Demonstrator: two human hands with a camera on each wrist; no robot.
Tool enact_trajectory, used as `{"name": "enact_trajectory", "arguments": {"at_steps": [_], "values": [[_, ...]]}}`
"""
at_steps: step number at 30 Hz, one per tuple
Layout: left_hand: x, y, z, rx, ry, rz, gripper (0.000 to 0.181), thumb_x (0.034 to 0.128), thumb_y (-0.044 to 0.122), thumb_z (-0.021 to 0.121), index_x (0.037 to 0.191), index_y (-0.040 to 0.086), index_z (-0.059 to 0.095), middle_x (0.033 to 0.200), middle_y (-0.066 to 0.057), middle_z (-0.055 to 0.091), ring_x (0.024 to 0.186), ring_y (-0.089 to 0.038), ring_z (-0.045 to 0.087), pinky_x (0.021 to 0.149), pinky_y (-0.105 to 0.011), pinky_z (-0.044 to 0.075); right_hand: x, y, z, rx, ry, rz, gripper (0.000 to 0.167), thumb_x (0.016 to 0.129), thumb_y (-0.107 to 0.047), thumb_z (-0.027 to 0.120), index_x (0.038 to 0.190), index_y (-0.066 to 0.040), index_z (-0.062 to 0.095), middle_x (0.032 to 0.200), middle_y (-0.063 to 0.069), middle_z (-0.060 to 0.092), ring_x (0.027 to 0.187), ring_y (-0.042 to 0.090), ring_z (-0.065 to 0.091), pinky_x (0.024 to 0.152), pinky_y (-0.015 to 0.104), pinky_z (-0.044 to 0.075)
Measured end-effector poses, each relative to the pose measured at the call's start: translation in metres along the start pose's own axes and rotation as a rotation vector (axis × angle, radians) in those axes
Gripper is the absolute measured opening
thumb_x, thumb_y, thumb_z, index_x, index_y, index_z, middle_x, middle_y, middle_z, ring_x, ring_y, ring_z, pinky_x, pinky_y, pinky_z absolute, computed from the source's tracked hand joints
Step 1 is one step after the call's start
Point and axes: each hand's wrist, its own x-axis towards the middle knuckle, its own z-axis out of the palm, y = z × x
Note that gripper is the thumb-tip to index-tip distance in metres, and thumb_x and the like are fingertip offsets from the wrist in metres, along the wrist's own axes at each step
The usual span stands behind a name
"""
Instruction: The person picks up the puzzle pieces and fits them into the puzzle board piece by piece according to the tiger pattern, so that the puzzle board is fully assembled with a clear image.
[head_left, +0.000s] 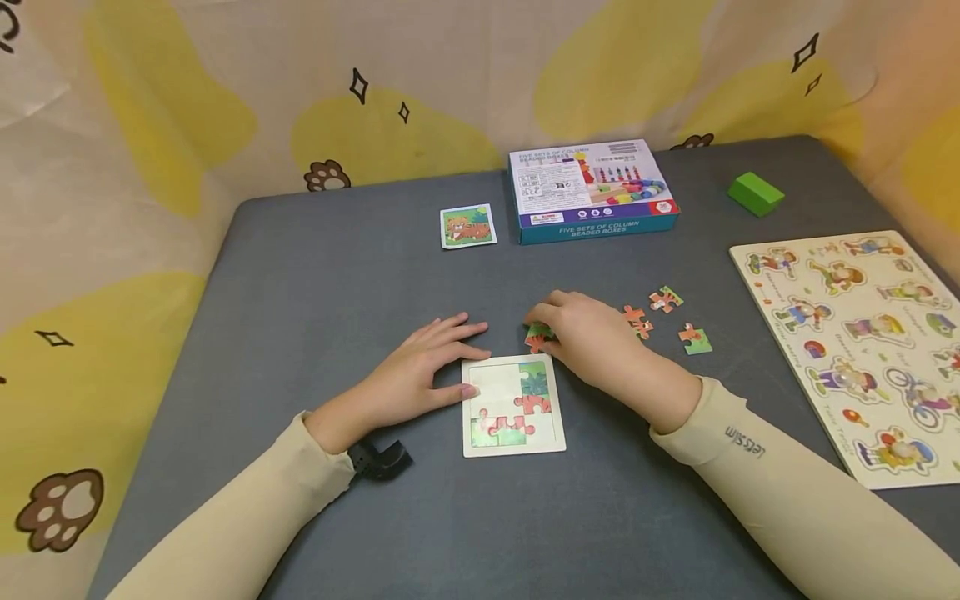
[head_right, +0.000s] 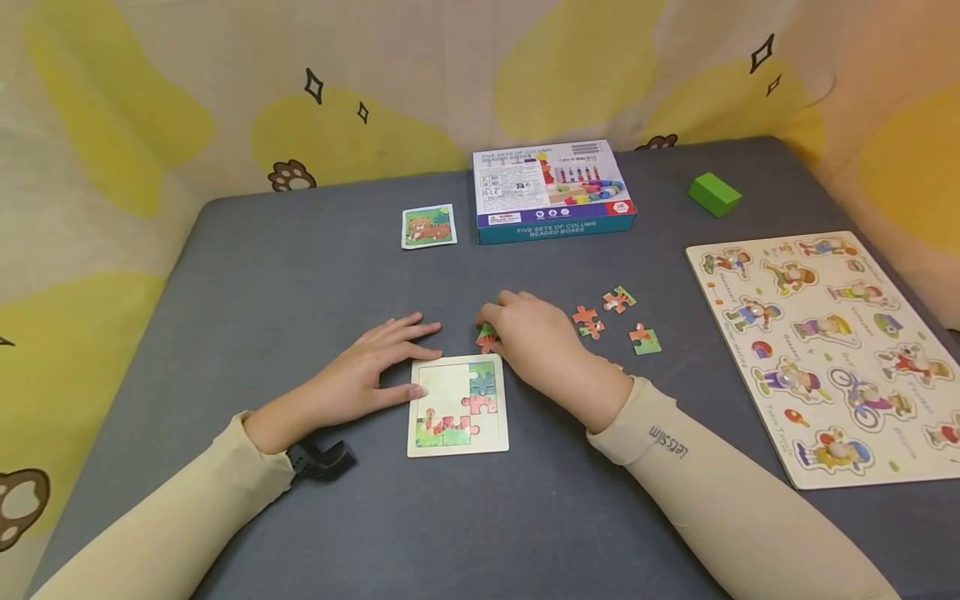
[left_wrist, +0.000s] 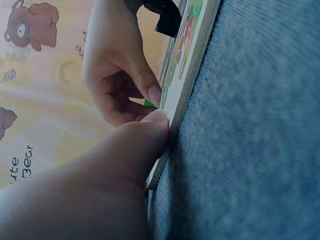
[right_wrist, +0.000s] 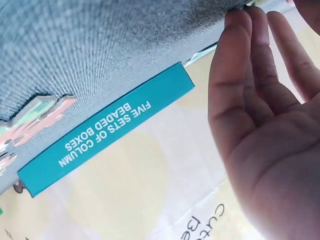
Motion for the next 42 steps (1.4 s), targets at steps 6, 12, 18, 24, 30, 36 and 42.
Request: {"name": "enact_trajectory", "arguments": {"at_steps": [6,12,18,24,30,36,42], "values": [[0.001,0.0,-0.001,0.0,0.003,0.0,0.049,0.0985,0.034,0.076,0.144,0.021,0.064,0.166,0.005,0.038,0.159,-0.021,0.019,0.128,-0.051,0.01,0.003,0.003,0.0,0.111,-0.015,-0.007,0.039,0.089,-0.01,0.086,0.126,-0.008,0.075,0.108,0.013,0.063,0.093,0.029,0.065,0.086,0.044,0.058],[0.001,0.0,0.0,0.004,0.001,0.005,0.05,0.098,0.034,0.077,0.144,0.02,0.065,0.167,0.004,0.038,0.159,-0.022,0.019,0.129,-0.05,0.01,0.001,0.007,-0.004,0.195,-0.024,-0.041,0.022,0.091,-0.004,0.082,0.112,-0.011,0.078,0.101,0.005,0.066,0.086,0.023,0.062,0.078,0.04,0.056],[0.0,-0.001,0.001,0.005,0.0,0.008,0.049,0.0983,0.034,0.077,0.144,0.019,0.065,0.166,0.004,0.038,0.159,-0.021,0.018,0.129,-0.05,0.01,-0.001,0.007,-0.011,0.266,-0.019,-0.052,0.018,0.095,-0.006,0.077,0.112,-0.012,0.08,0.094,0.0,0.072,0.081,0.019,0.062,0.074,0.038,0.054],[0.0,-0.001,0.001,0.0,0.001,0.011,0.048,0.0988,0.034,0.076,0.144,0.019,0.065,0.166,0.003,0.039,0.159,-0.023,0.019,0.128,-0.051,0.01,-0.004,0.002,-0.016,0.307,-0.044,-0.123,0.024,0.098,-0.004,0.073,0.119,-0.013,0.079,0.094,-0.001,0.069,0.081,0.018,0.06,0.073,0.036,0.053],[0.001,0.001,-0.001,-0.002,0.002,0.012,0.048,0.0986,0.035,0.076,0.143,0.019,0.065,0.166,0.003,0.039,0.159,-0.022,0.019,0.129,-0.05,0.01,-0.008,-0.004,-0.022,0.387,-0.033,-0.095,0.019,0.093,-0.003,0.079,0.106,-0.012,0.069,0.09,-0.001,0.065,0.085,0.019,0.059,0.074,0.036,0.052],[0.002,0.001,-0.001,-0.002,0.01,0.017,0.049,0.0986,0.035,0.076,0.143,0.019,0.065,0.166,0.003,0.039,0.159,-0.023,0.02,0.129,-0.05,0.01,-0.012,-0.008,-0.029,0.41,-0.088,-0.149,0.012,0.094,-0.003,0.078,0.097,-0.014,0.074,0.091,-0.006,0.067,0.084,0.017,0.059,0.074,0.035,0.053],[0.001,0.001,-0.001,0.006,-0.003,0.001,0.048,0.0986,0.034,0.076,0.143,0.019,0.065,0.166,0.003,0.038,0.159,-0.022,0.019,0.128,-0.051,0.01,-0.013,-0.007,-0.03,0.393,-0.123,-0.136,0.015,0.095,-0.005,0.077,0.106,-0.015,0.075,0.092,-0.005,0.068,0.082,0.016,0.06,0.07,0.033,0.053]]}}
